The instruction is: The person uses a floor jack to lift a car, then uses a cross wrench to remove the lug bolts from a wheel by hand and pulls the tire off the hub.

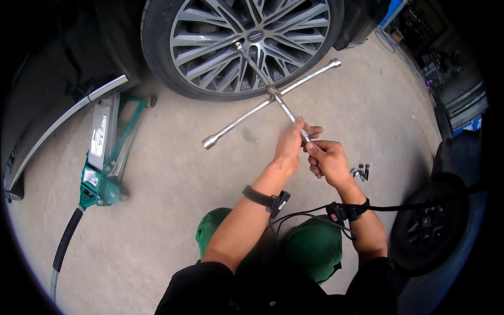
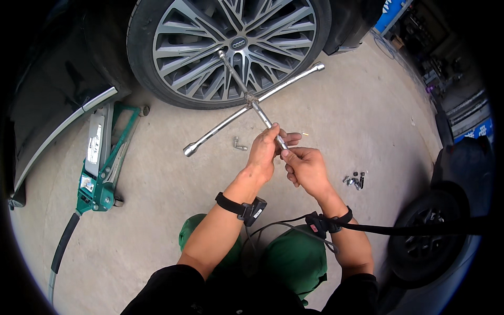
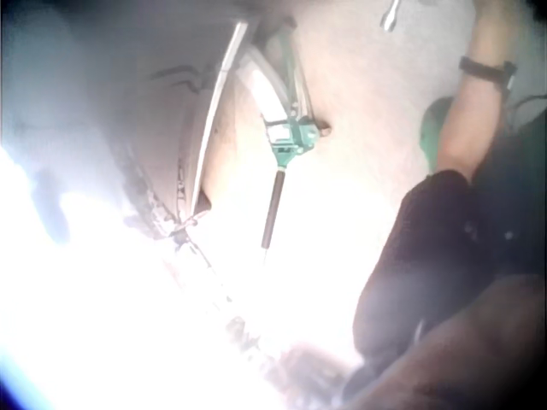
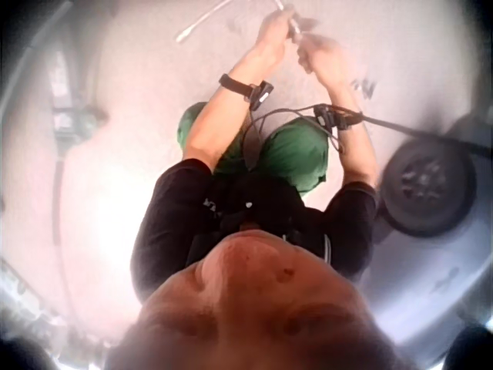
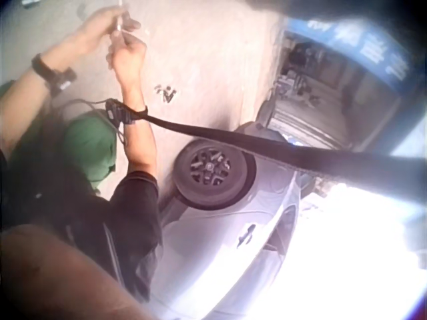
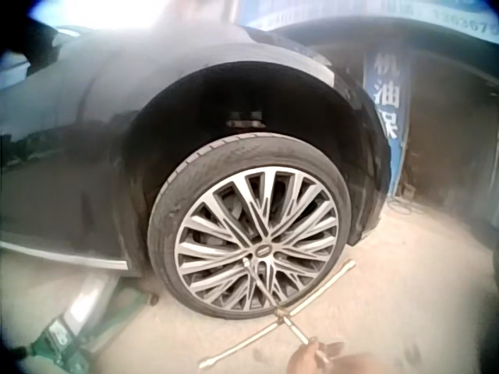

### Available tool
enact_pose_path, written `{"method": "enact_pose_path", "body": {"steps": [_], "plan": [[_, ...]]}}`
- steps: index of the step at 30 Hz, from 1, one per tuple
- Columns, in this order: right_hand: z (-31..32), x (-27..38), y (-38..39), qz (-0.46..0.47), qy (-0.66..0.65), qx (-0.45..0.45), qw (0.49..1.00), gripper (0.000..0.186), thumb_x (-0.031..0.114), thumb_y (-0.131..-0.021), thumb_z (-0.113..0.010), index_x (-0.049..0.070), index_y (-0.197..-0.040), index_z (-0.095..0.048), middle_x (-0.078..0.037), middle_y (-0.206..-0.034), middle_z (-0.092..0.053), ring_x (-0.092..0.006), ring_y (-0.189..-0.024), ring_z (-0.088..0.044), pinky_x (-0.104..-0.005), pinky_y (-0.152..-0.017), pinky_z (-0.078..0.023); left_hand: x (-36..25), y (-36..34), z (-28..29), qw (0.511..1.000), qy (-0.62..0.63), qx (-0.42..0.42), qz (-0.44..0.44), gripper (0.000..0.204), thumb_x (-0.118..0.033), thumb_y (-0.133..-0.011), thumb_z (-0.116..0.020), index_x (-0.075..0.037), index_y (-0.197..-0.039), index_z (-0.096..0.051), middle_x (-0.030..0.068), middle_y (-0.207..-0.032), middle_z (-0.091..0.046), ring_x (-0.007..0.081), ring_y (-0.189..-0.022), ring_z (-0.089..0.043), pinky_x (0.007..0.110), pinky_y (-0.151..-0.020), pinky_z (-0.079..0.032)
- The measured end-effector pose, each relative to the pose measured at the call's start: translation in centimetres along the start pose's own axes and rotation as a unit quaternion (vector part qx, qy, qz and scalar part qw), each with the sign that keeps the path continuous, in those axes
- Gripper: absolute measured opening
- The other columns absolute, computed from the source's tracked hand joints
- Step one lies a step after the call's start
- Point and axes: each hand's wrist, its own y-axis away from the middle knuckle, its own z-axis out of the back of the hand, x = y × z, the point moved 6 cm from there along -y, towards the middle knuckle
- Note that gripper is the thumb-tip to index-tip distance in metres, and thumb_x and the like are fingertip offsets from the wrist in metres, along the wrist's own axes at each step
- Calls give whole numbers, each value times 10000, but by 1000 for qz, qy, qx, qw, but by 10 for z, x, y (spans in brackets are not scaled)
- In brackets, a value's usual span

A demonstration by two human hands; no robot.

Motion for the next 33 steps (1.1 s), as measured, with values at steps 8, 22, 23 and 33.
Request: {"method": "enact_pose_path", "body": {"steps": [8, 22, 23, 33], "plan": [[-9, -3, -9, -25, -70, 18, 997, 260, 227, -992, -613, -16, -903, -637, -4, -612, -499, -104, -455, -478, -250, -371, -326, -9, -4, 9, 999, -33, 27, -5, 282, -362, -1040, -443, -108, -959, -535, 154, -1072, -722, 213, -1011, -631, 345, -786, -459], [-51, -13, -34, -175, -383, 174, 890, 249, 308, -1016, -545, 101, -885, -502, 60, -613, -388, -68, -457, -357, -229, -395, -261, -27, -20, 23, 998, -6, 36, -55, 295, -375, -1036, -472, -83, -1022, -515, 150, -1159, -691, 213, -1104, -580, 308, -810, -487], [-53, -9, -32, -159, -323, 156, 920, 241, 303, -1017, -543, 102, -890, -505, 66, -614, -388, -66, -455, -359, -227, -395, -270, -27, -18, 25, 998, -1, 37, -56, 292, -374, -1034, -478, -84, -1024, -514, 152, -1168, -685, 216, -1111, -574, 322, -845, -487], [-64, 66, 7, 268, 473, -129, 829, 230, 144, -915, -582, -49, -1041, -574, -232, -837, -704, -383, -680, -687, -468, -555, -519, -30, -9, 14, 995, 48, 74, -42, 393, -388, -995, -552, -61, -1193, -463, 124, -1230, -624, 195, -1115, -549, 369, -946, -480]]}}
